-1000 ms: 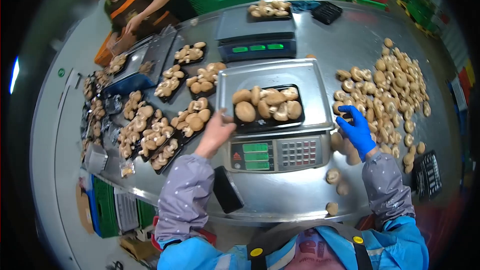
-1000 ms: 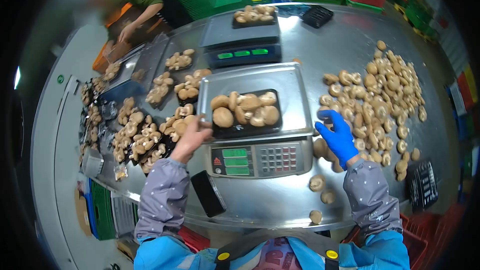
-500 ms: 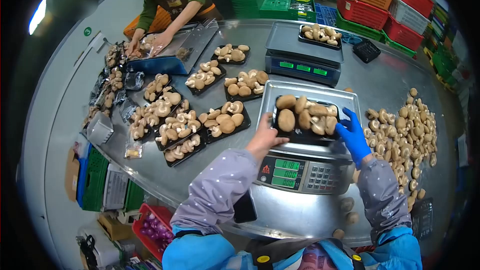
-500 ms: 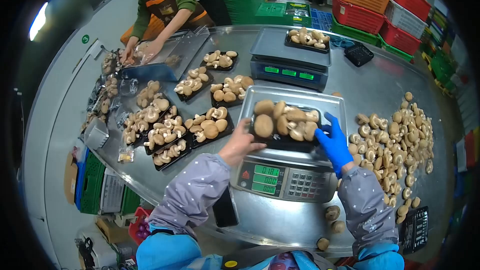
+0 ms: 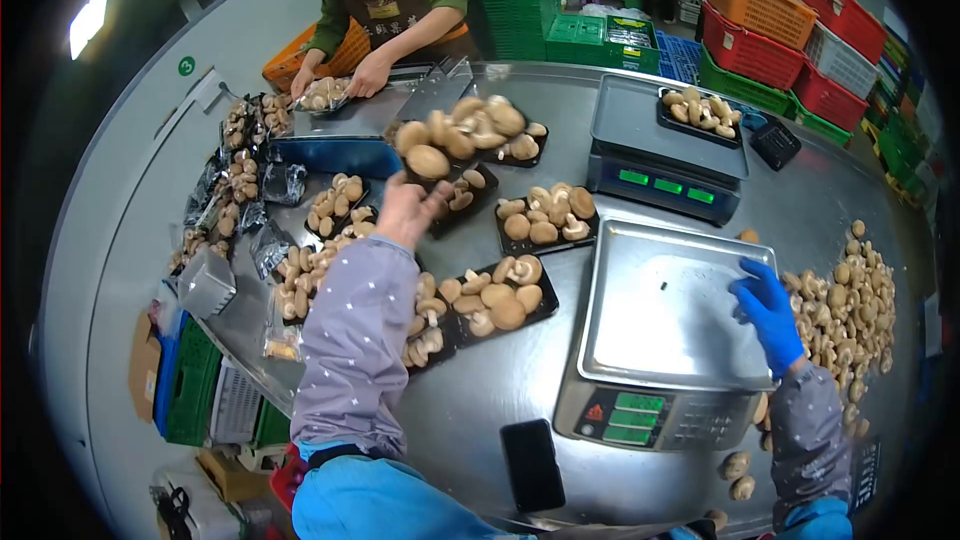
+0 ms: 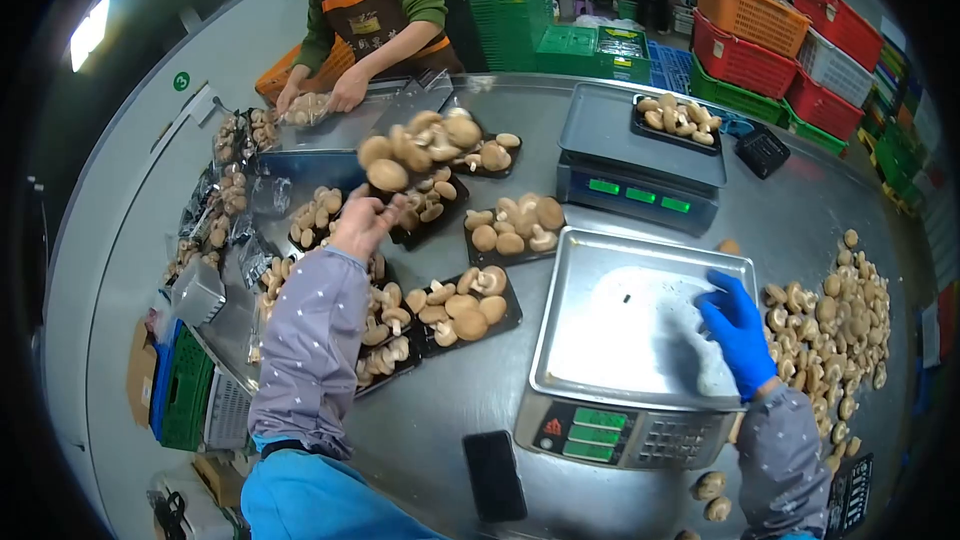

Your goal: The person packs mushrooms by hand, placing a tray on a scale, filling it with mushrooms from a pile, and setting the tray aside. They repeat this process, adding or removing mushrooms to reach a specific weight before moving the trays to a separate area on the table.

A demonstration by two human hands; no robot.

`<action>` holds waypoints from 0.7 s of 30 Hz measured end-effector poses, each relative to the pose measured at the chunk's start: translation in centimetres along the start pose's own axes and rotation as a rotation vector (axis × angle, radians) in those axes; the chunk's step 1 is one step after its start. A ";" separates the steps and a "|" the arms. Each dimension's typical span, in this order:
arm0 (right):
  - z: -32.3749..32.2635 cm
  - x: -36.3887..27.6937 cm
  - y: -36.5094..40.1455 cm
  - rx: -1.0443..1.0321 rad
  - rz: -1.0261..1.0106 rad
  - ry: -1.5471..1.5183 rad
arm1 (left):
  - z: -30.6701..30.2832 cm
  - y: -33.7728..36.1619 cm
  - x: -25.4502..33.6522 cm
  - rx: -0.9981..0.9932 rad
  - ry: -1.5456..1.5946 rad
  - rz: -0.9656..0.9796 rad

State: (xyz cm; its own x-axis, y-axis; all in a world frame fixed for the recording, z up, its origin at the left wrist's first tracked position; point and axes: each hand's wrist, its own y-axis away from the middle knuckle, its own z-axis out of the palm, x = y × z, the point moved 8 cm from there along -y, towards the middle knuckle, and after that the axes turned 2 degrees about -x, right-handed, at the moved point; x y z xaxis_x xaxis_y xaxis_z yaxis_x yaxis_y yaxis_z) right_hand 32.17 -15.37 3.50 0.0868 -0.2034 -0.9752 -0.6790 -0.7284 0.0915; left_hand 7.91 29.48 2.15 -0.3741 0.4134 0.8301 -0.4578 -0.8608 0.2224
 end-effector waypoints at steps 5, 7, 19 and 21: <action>-5.9 3.7 2.4 0.220 0.174 0.131 | -9.6 -10.7 7.5 0.137 -0.656 0.665; -8.8 5.6 3.9 0.281 0.180 0.147 | -14.0 -16.1 8.7 0.174 -1.420 1.207; -25.1 16.2 17.3 0.478 0.327 0.446 | -15.8 -19.9 4.9 0.103 -0.141 0.281; -28.9 19.6 21.4 0.587 0.276 0.513 | -10.3 -15.6 5.2 -0.254 -1.197 0.810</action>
State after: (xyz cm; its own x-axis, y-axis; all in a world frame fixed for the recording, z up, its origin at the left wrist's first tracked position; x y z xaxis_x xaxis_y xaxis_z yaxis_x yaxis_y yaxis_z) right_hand 40.43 -53.84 -7.89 0.0864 -0.7017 -0.7072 -0.9826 -0.1770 0.0556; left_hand 4.79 48.09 -2.24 0.2269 -0.7433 0.6293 -0.6271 -0.6059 -0.4895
